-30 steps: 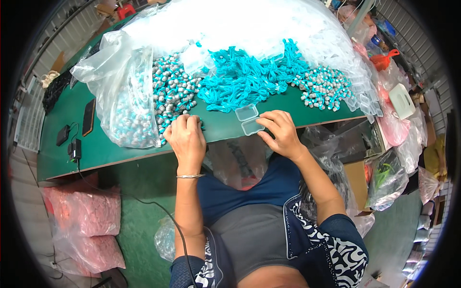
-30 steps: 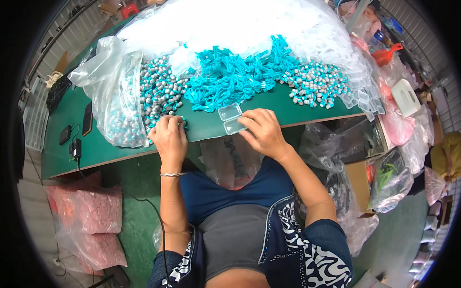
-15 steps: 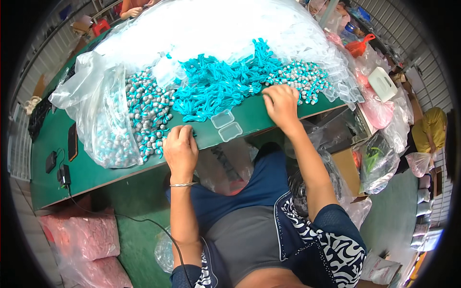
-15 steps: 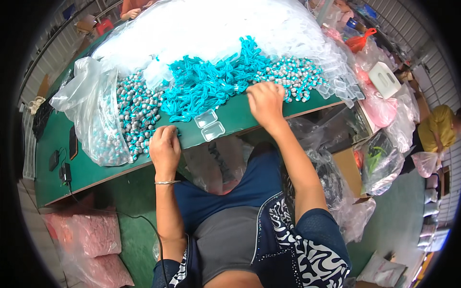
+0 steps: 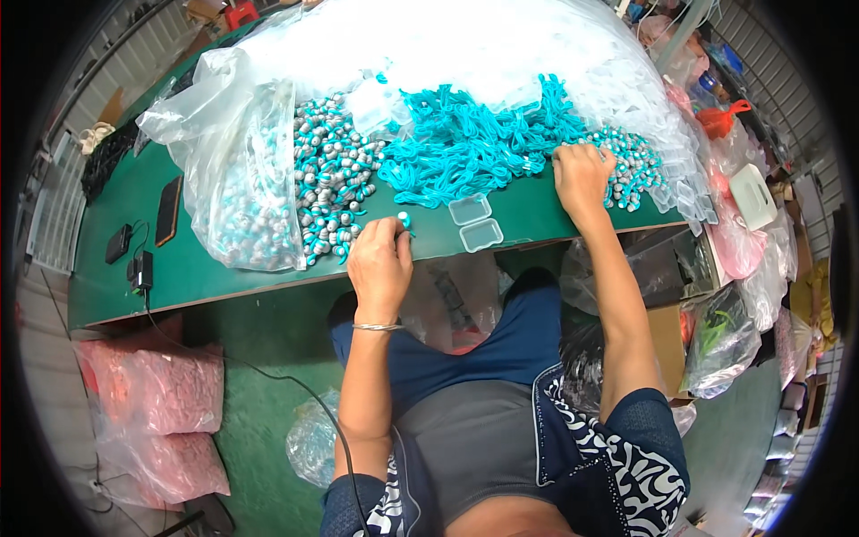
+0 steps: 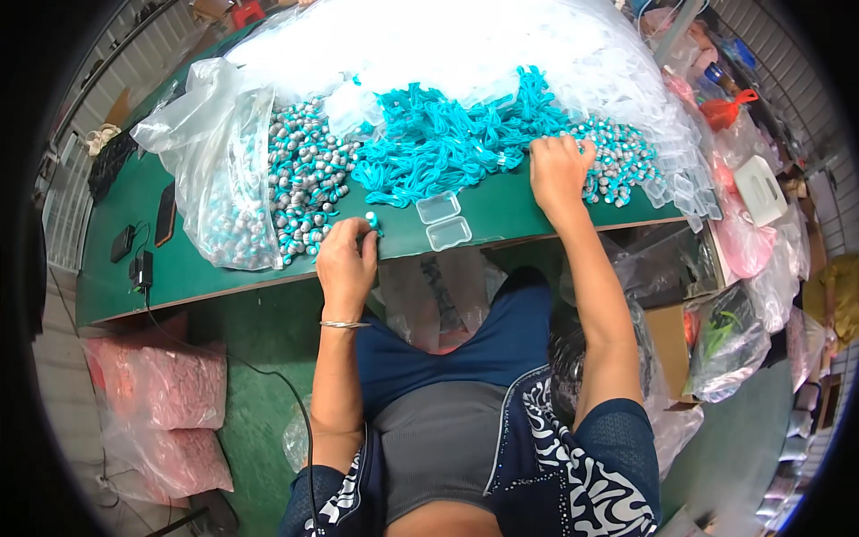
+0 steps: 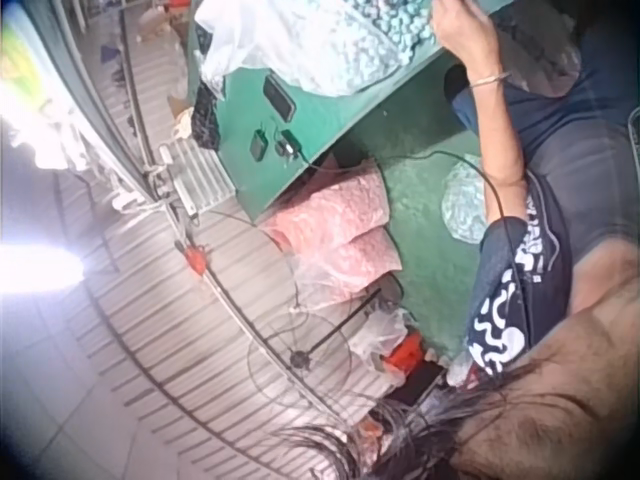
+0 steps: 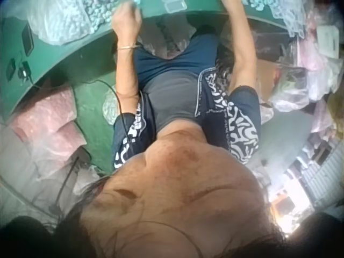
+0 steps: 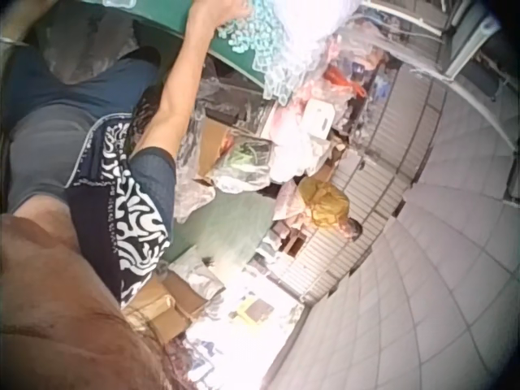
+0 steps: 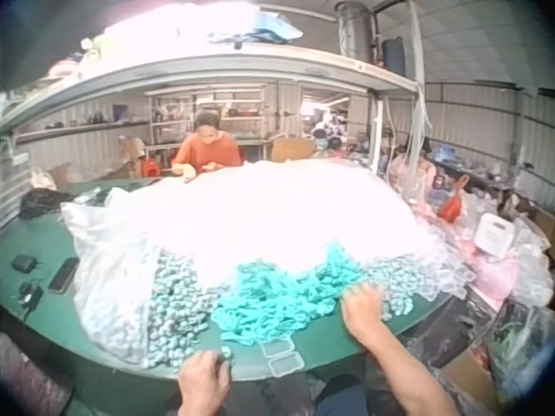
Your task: Sorting small blue plastic components into clear plastic boxes.
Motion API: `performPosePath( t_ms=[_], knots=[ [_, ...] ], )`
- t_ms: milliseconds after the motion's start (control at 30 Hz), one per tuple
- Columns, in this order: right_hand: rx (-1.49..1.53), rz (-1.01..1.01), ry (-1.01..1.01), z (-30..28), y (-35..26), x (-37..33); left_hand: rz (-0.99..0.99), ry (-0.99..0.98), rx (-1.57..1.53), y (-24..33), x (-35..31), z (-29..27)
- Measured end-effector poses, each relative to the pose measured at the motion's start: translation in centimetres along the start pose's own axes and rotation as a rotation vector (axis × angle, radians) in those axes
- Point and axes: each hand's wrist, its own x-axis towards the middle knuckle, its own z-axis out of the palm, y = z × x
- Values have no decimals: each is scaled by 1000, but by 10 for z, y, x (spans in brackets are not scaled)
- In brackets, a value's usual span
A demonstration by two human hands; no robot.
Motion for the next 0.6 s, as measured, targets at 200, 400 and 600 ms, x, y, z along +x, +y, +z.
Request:
performPosePath(
  t_ms=[200, 400, 600],
  knots=[
    [248, -46, -112, -39, -25, -15, -19, -25, -156, -1, 1, 8],
    [384, 33, -221, -40, -33, -27, -20, -106, -147, 0, 7, 3],
    [496, 32, -215, -43, -40, -30, -38, -76, -321, 5, 3, 7]
  ],
)
